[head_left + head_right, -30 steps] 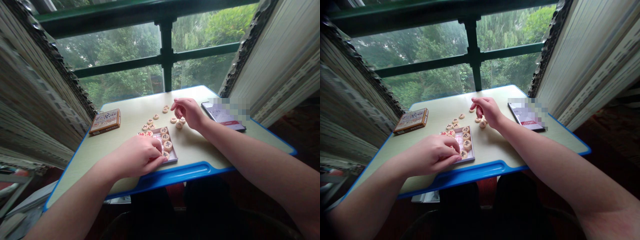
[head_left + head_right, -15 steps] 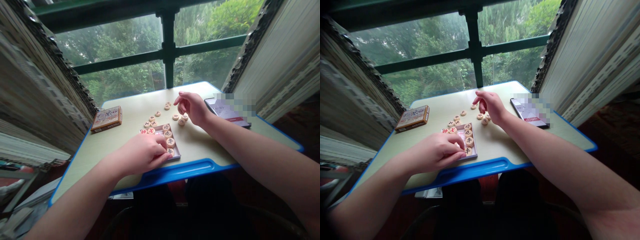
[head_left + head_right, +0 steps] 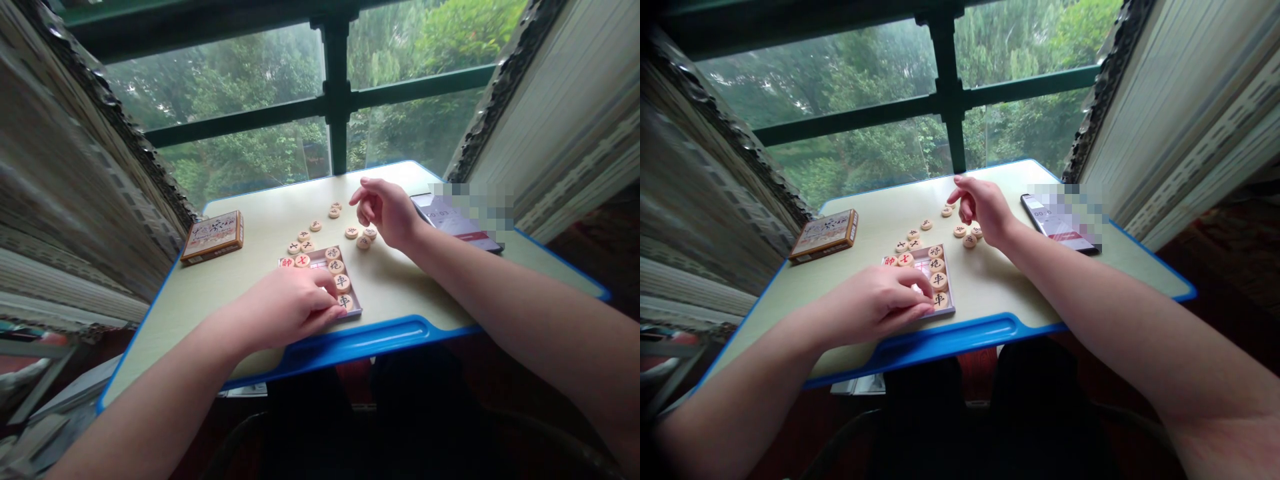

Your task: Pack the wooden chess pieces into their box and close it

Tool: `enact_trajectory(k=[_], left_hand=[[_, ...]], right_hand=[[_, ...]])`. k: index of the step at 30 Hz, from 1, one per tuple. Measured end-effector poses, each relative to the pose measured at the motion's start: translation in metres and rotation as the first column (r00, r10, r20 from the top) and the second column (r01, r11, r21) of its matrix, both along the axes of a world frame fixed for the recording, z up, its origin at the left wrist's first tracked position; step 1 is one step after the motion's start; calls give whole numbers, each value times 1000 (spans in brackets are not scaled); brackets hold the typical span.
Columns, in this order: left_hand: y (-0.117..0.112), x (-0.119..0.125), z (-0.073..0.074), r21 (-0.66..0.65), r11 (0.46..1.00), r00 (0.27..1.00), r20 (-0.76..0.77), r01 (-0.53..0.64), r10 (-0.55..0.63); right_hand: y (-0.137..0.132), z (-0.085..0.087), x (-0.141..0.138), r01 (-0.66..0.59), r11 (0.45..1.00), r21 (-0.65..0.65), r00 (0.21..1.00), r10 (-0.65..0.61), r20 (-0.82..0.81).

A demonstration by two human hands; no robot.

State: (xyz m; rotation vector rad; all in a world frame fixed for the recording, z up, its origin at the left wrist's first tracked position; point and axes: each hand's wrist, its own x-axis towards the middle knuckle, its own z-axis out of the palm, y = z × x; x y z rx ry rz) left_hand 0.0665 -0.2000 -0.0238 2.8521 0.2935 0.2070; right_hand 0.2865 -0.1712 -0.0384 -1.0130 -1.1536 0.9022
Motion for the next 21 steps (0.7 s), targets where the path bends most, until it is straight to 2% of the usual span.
enact_trajectory(k=[10,21], left_hand=[[1,2,-1,35,999,1000,2,18,-18],[2,2,-3,-19,999,999,8,31,-31]], right_hand=[[0,1,0,-3,1000,10,999,3,-32],[0,1,1,15,1000,21,1000,-15,-18]])
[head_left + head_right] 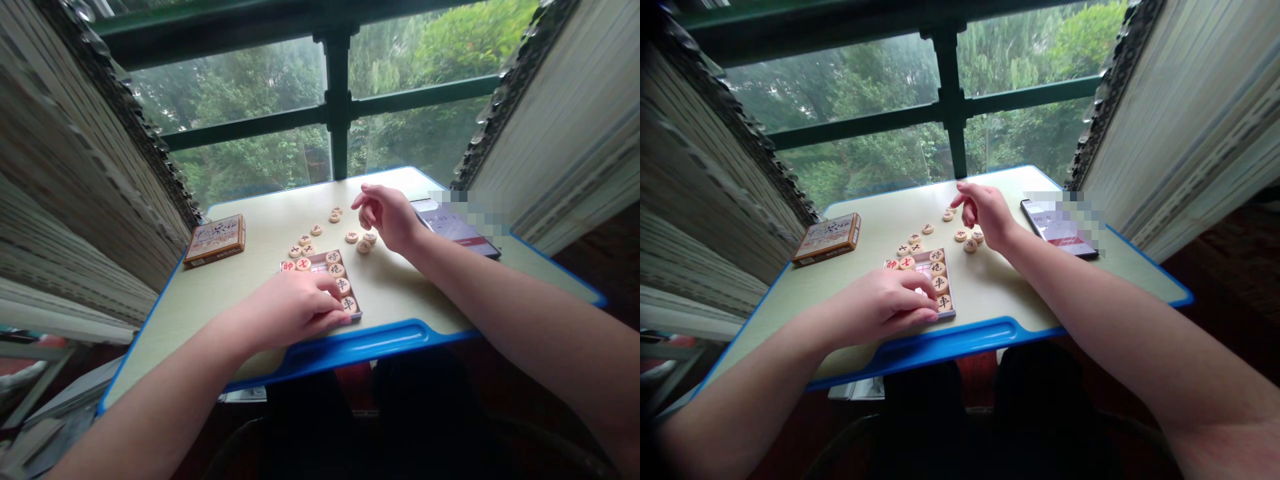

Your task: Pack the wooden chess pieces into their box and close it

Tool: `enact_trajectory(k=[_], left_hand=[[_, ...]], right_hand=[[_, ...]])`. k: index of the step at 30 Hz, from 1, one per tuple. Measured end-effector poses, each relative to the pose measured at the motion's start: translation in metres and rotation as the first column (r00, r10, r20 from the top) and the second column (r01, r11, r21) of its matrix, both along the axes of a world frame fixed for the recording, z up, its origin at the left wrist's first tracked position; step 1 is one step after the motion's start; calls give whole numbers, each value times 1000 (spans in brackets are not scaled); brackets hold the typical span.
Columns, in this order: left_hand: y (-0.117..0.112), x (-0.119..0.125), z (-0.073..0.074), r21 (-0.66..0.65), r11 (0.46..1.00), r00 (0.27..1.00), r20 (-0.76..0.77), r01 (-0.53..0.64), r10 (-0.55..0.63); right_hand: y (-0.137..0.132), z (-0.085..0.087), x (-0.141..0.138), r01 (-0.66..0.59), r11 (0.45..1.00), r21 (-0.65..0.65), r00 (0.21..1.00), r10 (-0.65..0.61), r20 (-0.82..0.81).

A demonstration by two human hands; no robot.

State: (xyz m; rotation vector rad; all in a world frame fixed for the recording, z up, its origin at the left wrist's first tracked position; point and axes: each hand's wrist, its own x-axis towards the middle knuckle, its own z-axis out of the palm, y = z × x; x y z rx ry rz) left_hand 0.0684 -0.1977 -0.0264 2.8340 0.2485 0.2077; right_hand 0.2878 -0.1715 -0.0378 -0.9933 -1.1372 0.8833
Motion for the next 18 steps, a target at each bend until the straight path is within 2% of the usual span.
enact_trajectory(k=[9,11,13,14,15,16,18], left_hand=[[-1,1,1,-22,1000,1000,15,10,-10],[0,0,2,-23,1000,998,62,8,-6],[1,-1,3,-22,1000,988,153,-15,18],[3,-2,4,-25,999,976,215,-38,43],[5,-3,5,-34,997,956,284,-70,77],[7,-4,6,-48,993,928,353,-110,120],[12,-5,8,-85,977,857,468,-196,213]], right_hand=[[-1,1,0,6,1000,-5,1000,-6,5],[-1,1,-1,32,999,-4,998,-32,54],[-2,-1,0,80,997,0,979,-79,188],[-2,-1,0,104,995,8,945,-101,310],[-2,-2,1,120,993,18,879,-115,462],[-2,-3,3,128,991,27,773,-116,623],[-2,-3,8,132,991,27,493,-89,865]])
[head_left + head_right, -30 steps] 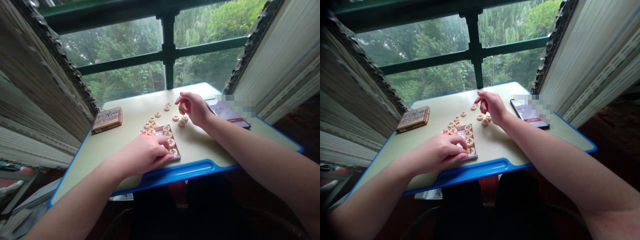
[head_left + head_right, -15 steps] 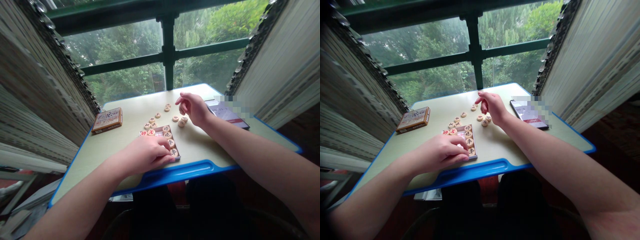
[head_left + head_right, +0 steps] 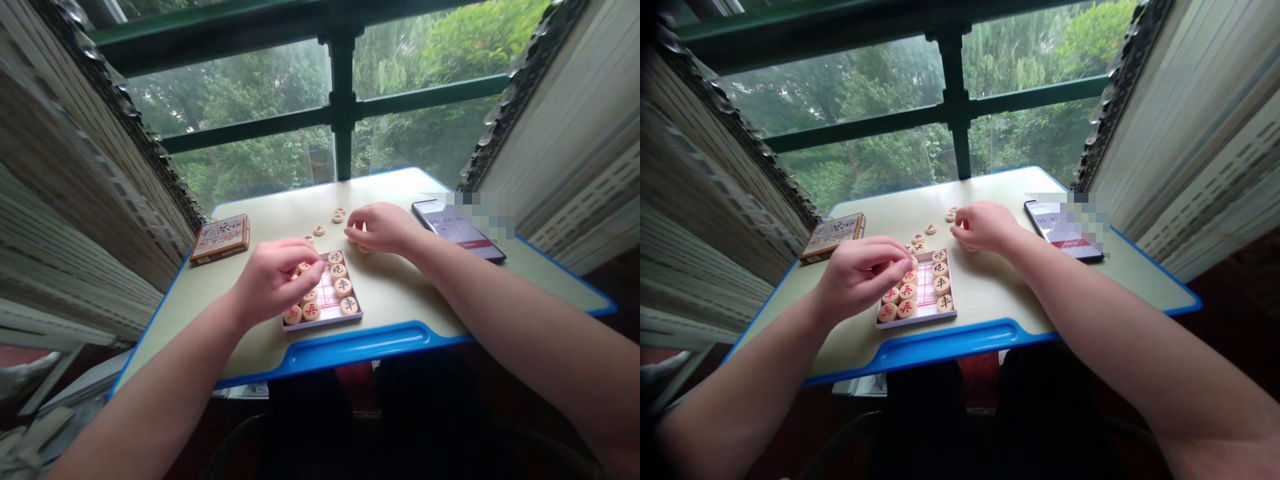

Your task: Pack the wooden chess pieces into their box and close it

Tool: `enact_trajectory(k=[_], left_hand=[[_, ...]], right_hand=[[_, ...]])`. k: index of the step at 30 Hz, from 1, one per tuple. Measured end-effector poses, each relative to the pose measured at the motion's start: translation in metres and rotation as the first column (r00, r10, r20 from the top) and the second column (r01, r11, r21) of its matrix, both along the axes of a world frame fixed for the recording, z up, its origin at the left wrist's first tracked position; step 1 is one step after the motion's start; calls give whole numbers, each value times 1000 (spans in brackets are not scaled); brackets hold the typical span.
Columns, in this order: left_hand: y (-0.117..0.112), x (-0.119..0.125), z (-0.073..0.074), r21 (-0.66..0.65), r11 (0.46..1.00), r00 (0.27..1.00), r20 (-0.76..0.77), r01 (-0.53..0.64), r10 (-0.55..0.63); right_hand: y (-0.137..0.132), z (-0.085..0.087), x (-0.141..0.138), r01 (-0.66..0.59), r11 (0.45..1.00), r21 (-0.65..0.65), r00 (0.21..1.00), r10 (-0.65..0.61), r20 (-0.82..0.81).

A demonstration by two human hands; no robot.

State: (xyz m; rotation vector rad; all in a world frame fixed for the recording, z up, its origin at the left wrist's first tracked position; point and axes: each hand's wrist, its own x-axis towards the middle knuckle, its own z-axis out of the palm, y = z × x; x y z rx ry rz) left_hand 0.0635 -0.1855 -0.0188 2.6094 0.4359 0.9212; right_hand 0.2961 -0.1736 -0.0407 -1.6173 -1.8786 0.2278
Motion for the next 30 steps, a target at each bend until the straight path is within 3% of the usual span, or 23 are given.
enact_trajectory(k=[2,4,9,13,20,25,30], left_hand=[[6,-1,-1,-16,996,991,100,-88,89],[12,-2,-3,-40,988,973,174,-150,155],[30,-3,-17,-188,942,901,288,-280,325],[40,-2,-24,-304,889,862,276,-342,426],[42,2,-27,-354,879,892,200,-319,404],[37,4,-27,-453,875,971,73,-170,227],[38,1,-27,-396,914,987,92,-86,133]], right_hand=[[0,2,7,28,997,-68,973,-11,230],[0,7,16,74,985,-154,945,-20,326],[-4,19,32,77,915,-395,910,98,404],[-5,18,32,63,894,-443,905,136,403],[-5,16,30,54,900,-432,914,130,385],[-7,18,27,6,875,-485,928,176,330],[-9,20,23,-8,935,-354,943,125,308]])
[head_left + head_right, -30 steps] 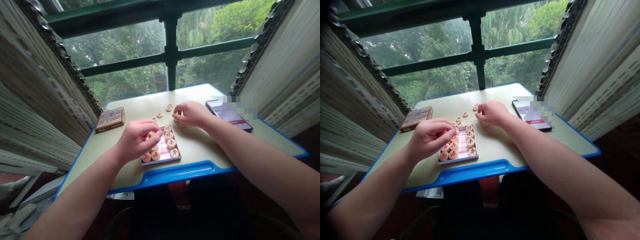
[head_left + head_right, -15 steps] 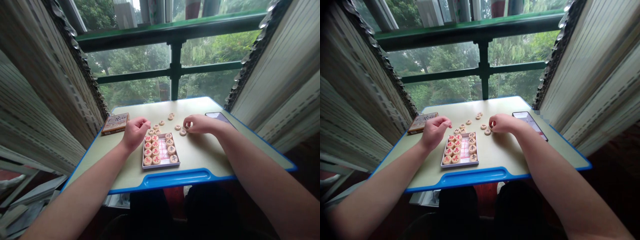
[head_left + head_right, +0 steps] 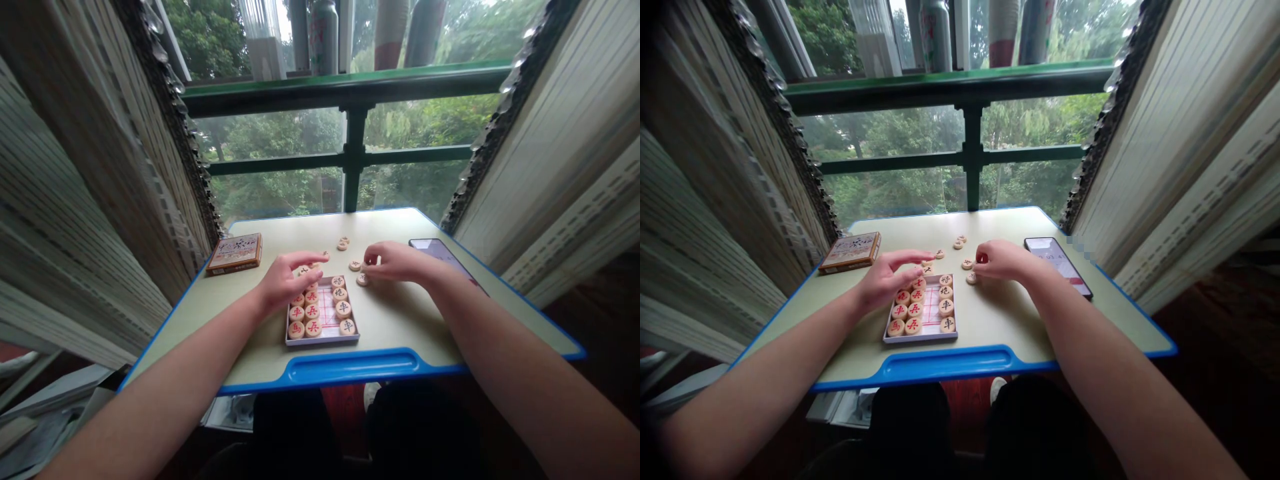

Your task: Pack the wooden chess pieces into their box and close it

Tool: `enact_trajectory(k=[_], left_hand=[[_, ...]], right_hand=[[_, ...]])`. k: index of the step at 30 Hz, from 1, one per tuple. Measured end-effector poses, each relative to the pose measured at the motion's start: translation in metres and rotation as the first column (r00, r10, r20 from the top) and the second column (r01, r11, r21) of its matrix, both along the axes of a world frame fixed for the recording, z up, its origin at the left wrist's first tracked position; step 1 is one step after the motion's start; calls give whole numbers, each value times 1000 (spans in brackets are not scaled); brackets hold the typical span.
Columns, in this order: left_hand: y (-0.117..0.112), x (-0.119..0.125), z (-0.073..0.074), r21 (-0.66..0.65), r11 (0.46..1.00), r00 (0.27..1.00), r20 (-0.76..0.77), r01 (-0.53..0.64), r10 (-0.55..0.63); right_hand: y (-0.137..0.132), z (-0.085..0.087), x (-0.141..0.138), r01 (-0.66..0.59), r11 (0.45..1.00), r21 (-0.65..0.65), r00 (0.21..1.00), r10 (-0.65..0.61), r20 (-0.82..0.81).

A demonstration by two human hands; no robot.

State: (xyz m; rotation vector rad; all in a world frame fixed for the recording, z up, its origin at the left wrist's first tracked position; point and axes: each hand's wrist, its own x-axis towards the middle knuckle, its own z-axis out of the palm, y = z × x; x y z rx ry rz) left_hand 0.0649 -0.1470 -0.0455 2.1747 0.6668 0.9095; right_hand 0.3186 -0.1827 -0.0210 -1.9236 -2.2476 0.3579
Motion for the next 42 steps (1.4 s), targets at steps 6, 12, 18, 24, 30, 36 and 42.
enact_trajectory(k=[6,12,18,24,30,36,42], left_hand=[[7,-1,-2,112,990,996,28,-90,87],[6,1,-5,331,940,993,-38,-89,108],[4,6,-8,548,835,995,-41,-55,92],[9,7,-6,535,839,989,-39,-97,139],[0,1,-4,511,845,982,-10,-155,187],[-12,-4,0,458,882,994,45,-113,104],[-6,-4,3,350,932,995,58,-96,81]], right_hand=[[-15,5,-18,-139,988,68,842,154,-517],[-17,-13,-37,-194,938,287,843,309,-441],[-13,-21,-40,-190,914,358,843,339,-418],[-4,-29,-34,-131,900,416,858,313,-407],[-14,-20,-36,-77,916,393,855,263,-447],[-67,-2,-53,-192,942,273,856,297,-423],[-98,-27,-54,-101,927,361,851,269,-452]])
